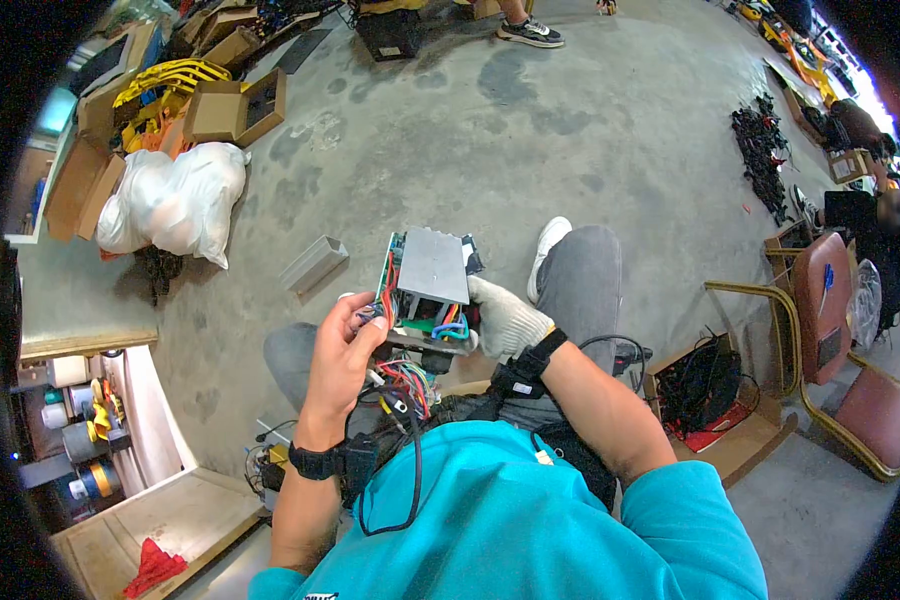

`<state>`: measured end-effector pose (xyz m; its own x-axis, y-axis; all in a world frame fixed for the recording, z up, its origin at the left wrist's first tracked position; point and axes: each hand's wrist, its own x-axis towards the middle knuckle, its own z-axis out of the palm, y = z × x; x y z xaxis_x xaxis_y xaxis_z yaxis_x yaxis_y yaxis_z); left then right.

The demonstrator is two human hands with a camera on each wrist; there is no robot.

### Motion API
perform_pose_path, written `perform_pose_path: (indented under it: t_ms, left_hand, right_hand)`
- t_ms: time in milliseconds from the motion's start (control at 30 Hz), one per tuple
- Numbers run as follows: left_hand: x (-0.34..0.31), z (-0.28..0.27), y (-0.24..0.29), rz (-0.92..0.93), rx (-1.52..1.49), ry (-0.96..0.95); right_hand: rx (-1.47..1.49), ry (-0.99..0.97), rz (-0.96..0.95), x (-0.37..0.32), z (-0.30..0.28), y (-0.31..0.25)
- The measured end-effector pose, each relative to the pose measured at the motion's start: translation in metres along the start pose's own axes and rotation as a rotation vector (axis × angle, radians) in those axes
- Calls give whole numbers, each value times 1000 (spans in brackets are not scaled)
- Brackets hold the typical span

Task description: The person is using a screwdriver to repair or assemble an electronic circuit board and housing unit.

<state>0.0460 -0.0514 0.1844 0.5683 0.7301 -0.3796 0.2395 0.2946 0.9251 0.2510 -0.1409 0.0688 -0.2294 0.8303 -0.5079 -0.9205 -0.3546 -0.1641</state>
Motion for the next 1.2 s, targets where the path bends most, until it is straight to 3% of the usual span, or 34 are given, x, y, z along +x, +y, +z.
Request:
perform_pose_path:
  t_ms: [200, 267, 333, 400, 533, 867, 1033, 1200]
  left_hand:
    - [-12, 7, 9, 151, 260, 9]
    - [-16, 12, 14, 322, 537, 2]
    - [-22, 17, 30, 242, 584, -22]
    - [-23, 17, 29, 402, 720, -84]
    - [-28, 18, 37, 314, 743, -124]
    - [-25, 8, 20, 326, 725, -148]
    - [-27, 1, 18, 131, 477, -152]
    - [-23, -3, 2, 149, 412, -166]
  right_hand:
    - [-63, -69, -57, 3, -5, 3]
    - [-104, -120, -95, 11, -22, 4]
    - [-243, -176, -168, 10, -20, 5]
    - [-210, -224, -151, 10, -21, 4]
    - [-218, -211, -181, 11, -20, 6]
    - [-213, -159, -214, 8, -17, 1]
    - [-190, -146, -240, 9, -23, -1]
    - [-197, -118, -189, 3, -17, -5]
